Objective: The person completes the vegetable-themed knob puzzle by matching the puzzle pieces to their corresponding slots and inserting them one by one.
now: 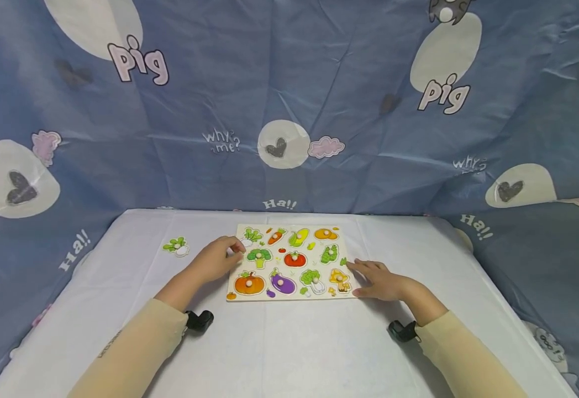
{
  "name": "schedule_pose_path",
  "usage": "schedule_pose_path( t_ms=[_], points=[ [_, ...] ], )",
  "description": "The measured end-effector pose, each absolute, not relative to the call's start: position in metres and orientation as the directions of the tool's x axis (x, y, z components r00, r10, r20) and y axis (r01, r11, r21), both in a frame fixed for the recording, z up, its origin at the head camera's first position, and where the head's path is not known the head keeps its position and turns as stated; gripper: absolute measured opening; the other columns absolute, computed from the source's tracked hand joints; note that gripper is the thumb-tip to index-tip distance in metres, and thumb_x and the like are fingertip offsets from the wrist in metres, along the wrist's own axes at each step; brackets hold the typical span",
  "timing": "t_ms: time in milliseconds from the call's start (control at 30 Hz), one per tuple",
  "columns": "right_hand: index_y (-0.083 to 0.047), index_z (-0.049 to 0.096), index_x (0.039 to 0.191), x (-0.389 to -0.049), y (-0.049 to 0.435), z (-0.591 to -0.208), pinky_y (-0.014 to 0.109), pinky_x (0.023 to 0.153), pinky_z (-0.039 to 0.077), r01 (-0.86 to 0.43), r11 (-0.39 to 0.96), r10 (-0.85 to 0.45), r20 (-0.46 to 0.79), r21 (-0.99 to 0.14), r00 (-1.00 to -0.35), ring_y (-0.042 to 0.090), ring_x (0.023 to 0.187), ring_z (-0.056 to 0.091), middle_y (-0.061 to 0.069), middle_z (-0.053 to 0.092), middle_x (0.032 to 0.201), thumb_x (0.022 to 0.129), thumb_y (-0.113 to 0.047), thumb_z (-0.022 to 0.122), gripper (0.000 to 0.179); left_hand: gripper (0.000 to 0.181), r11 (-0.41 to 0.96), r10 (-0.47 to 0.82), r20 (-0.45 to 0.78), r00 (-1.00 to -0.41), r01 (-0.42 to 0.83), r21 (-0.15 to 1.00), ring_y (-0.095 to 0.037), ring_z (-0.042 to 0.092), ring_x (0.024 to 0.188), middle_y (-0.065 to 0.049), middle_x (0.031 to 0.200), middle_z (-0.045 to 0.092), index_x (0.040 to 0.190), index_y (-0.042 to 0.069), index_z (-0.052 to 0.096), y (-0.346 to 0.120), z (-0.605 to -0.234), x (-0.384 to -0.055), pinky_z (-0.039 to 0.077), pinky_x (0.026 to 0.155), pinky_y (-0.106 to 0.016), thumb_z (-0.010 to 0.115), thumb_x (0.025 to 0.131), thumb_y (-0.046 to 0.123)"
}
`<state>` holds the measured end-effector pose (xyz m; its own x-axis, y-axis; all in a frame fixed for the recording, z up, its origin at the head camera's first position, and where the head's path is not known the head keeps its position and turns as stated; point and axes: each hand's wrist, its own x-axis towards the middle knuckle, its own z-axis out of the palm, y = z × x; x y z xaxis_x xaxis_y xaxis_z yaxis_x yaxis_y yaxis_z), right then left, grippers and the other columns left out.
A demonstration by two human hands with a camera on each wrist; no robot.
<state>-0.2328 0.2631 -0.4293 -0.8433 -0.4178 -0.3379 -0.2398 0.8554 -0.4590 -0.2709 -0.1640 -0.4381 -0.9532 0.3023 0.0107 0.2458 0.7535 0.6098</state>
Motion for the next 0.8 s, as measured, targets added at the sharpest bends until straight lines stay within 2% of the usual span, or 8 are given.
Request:
schedule_pose_path(
  t_ms=[133,467,600,800],
  points=[
    [-0.013,0.031,0.158,-0.233,0.263,-0.430,0.072,0.108,0.019,-0.249,0.854,-0.424,-0.333,-0.458,-0.842,0.049,0.145,0.014,0.022,0.019,0.162,0.094,-0.042,0.068,0.079,0.012,0.768,0.236,0.037,-0.971,0.210,0.605,-0.022,0.057,0.081,-0.010,0.111,0.061,0.110,0.011,0.067,-0.176,-0.435,-0.266,0.050,0.064,-0.033,0.062,0.100,0.016],
    [-0.013,0.031,0.158,-0.237,0.262,-0.430,0.071,0.109,0.020,-0.250,0.857,-0.423,-0.338,-0.451,-0.841,0.048,0.146,0.014,0.023,0.019,0.162,0.094,-0.043,0.068,0.080,0.018,0.771,0.120,0.143,-0.982,0.183,0.610,-0.021,0.054,0.075,-0.016,0.111,0.060,0.114,0.005,0.066,-0.210,-0.425,-0.258,0.046,0.061,-0.034,0.062,0.100,0.015],
    [-0.013,0.031,0.158,-0.236,0.260,-0.430,0.071,0.109,0.020,-0.251,0.858,-0.424,-0.340,-0.449,-0.840,0.049,0.146,0.014,0.023,0.019,0.162,0.094,-0.043,0.068,0.080,0.020,0.782,0.101,0.165,-0.981,0.181,0.597,-0.024,0.056,0.080,-0.016,0.113,0.060,0.115,0.004,0.066,-0.225,-0.424,-0.257,0.047,0.065,-0.036,0.061,0.100,0.015],
    [-0.013,0.031,0.158,-0.233,0.262,-0.430,0.072,0.108,0.019,-0.253,0.862,-0.418,-0.336,-0.439,-0.844,0.050,0.145,0.013,0.023,0.019,0.162,0.094,-0.042,0.068,0.079,0.024,0.790,0.087,0.149,-0.985,0.160,0.593,-0.032,0.059,0.093,-0.022,0.116,0.059,0.117,0.000,0.064,-0.247,-0.422,-0.257,0.047,0.078,-0.047,0.059,0.099,0.015]
  ],
)
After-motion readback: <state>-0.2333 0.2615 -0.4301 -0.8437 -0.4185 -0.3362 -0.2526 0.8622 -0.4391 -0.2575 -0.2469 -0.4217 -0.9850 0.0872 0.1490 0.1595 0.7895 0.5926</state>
